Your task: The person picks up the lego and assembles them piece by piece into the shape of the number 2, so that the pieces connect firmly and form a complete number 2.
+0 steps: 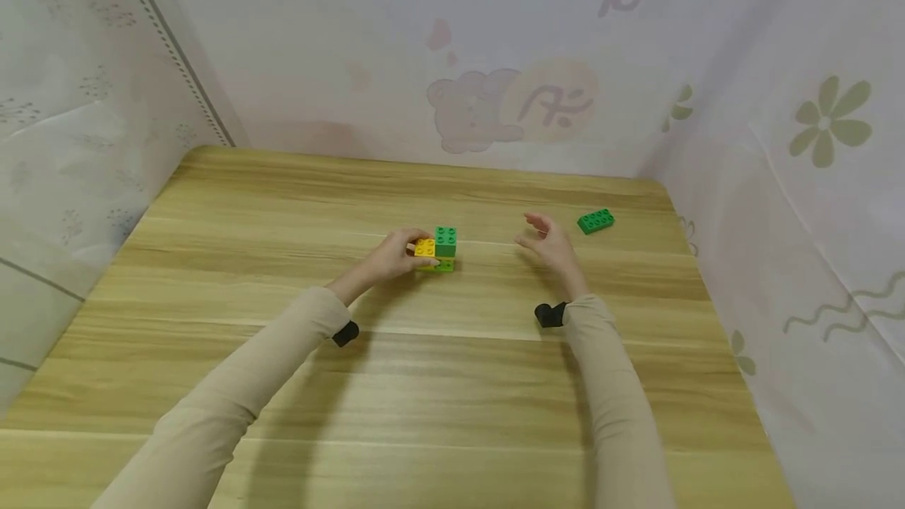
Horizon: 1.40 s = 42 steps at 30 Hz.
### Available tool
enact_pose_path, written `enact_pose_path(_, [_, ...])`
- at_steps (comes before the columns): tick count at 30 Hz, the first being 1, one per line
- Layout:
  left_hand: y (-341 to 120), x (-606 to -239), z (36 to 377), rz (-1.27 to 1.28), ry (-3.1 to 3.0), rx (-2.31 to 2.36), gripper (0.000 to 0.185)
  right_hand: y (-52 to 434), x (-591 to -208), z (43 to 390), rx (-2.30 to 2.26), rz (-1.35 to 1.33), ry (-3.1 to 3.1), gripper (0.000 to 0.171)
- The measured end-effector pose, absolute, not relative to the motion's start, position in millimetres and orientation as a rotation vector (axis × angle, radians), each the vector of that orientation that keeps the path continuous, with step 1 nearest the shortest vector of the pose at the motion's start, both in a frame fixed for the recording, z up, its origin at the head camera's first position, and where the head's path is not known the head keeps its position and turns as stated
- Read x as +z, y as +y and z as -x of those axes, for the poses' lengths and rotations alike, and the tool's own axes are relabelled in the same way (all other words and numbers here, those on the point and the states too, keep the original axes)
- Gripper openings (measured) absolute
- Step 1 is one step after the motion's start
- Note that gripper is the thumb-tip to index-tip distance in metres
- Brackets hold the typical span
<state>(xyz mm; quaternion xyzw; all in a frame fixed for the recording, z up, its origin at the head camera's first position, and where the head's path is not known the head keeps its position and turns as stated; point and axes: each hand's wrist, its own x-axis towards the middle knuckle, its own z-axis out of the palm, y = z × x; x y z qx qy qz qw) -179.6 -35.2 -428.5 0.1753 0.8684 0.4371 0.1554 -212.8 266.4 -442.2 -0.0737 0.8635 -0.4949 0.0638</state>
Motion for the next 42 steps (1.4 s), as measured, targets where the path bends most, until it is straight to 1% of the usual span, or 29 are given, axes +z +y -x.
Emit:
enact_pose_path(6, [-36,-429,179,-0.496,2.492,1.258,0.046,287,-441,221,-1.438,0.159,2.708,0.059])
enact_pose_path(12, [-35,-430,179,-0.508,2.487,1.252,0.048,303,-438,226,-1.295,-0.001,2.872,0.062])
enact_pose_path(16, [-35,-429,178,-0.495,2.468,1.28,0.05,312,-436,227,-1.318,-0.065,2.933,0.065])
enact_pose_path(20, [-34,-429,178,-0.508,2.484,1.274,0.049,323,-438,226,-1.332,-0.231,2.925,0.066])
enact_pose_path(23, [-33,-429,177,-0.51,2.496,1.261,0.048,332,-443,226,-1.247,-0.39,2.93,0.07])
enact_pose_path(26, [-34,-428,176,-0.487,2.487,1.261,0.05,341,-449,228,-1.168,-0.466,2.947,0.076])
enact_pose_path(29, [-34,-426,175,-0.47,2.482,1.269,0.051,347,-452,231,-1.157,-0.469,2.947,0.081])
enact_pose_path(34, [-33,-426,175,-0.494,2.488,1.252,0.049,353,-454,234,-1.229,-0.47,2.907,0.085])
enact_pose_path(39, [-33,-428,176,-0.485,2.483,1.26,0.048,352,-455,237,-1.231,-0.49,2.893,0.084])
enact_pose_path(42, [-36,-427,176,-0.456,2.492,1.272,0.048,346,-455,241,-1.213,-0.457,2.896,0.083])
